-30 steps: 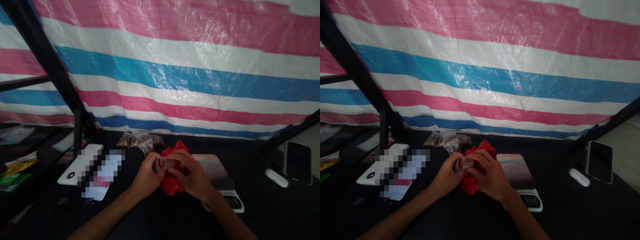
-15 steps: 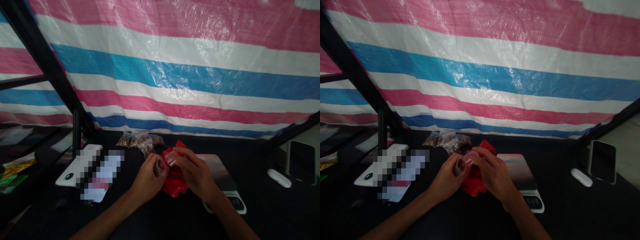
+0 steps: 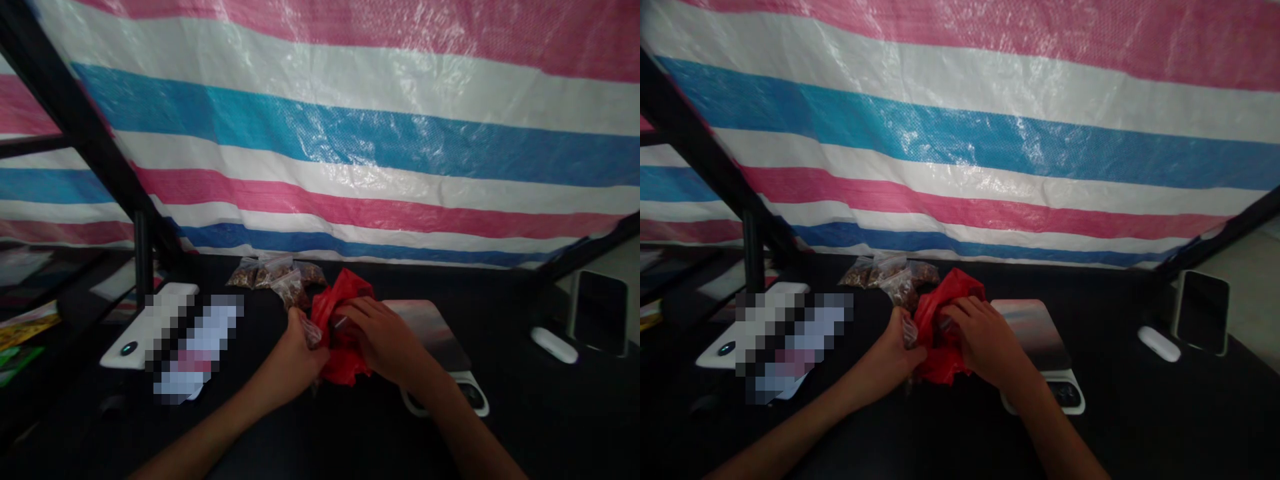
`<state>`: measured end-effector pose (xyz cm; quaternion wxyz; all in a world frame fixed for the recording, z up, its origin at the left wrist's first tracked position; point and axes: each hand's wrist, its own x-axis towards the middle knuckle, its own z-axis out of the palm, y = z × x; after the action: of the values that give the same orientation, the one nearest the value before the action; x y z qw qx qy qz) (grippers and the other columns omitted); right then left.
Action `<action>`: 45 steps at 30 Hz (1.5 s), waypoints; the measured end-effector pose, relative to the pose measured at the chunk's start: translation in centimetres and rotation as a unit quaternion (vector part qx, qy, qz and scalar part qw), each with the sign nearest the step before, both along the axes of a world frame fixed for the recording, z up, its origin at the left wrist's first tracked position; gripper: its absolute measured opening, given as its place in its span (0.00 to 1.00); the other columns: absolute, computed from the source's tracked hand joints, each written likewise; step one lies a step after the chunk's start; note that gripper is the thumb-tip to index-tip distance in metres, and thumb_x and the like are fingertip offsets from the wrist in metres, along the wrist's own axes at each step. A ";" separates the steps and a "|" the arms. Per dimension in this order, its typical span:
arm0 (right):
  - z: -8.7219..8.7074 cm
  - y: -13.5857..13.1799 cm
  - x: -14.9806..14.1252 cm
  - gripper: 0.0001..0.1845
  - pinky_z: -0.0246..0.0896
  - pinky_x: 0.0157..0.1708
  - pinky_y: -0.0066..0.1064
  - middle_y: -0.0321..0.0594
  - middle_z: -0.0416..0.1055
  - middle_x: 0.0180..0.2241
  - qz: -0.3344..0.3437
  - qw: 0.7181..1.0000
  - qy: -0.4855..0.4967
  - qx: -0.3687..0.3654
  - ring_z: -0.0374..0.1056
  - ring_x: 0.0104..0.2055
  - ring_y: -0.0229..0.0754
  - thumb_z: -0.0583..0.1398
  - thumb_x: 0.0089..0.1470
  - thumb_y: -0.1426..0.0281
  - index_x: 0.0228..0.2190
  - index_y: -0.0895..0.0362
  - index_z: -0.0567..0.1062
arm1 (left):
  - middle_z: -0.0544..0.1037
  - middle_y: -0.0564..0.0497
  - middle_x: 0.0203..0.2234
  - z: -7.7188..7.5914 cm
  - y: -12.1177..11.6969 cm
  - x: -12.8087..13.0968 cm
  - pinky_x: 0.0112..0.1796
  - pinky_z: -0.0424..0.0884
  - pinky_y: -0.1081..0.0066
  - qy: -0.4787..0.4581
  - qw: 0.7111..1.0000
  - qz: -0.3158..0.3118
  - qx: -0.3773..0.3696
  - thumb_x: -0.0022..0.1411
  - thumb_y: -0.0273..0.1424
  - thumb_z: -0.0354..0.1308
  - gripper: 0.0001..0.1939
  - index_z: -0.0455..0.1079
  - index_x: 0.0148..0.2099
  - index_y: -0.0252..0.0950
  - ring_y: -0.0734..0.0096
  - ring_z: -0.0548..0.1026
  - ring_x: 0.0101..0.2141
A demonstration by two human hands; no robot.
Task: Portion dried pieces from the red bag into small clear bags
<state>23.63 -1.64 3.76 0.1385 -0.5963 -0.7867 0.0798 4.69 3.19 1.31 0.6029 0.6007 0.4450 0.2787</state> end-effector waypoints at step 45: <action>0.8 -0.7 -1.6 0.13 0.56 0.35 0.30 0.39 0.81 0.40 -0.075 0.992 0.038 -0.097 0.78 0.42 0.47 0.60 0.61 0.71 0.48 0.52 0.68 | 0.68 0.59 0.24 0.9 1.3 -0.2 0.29 0.67 0.74 -0.140 0.981 0.086 -0.099 0.48 0.29 0.61 0.12 0.60 0.34 0.39 0.74 0.69 0.25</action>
<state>22.04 -2.32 4.60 0.1158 -0.6605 -0.7227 0.1675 4.54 4.47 2.21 0.6894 0.4522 0.4319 0.3655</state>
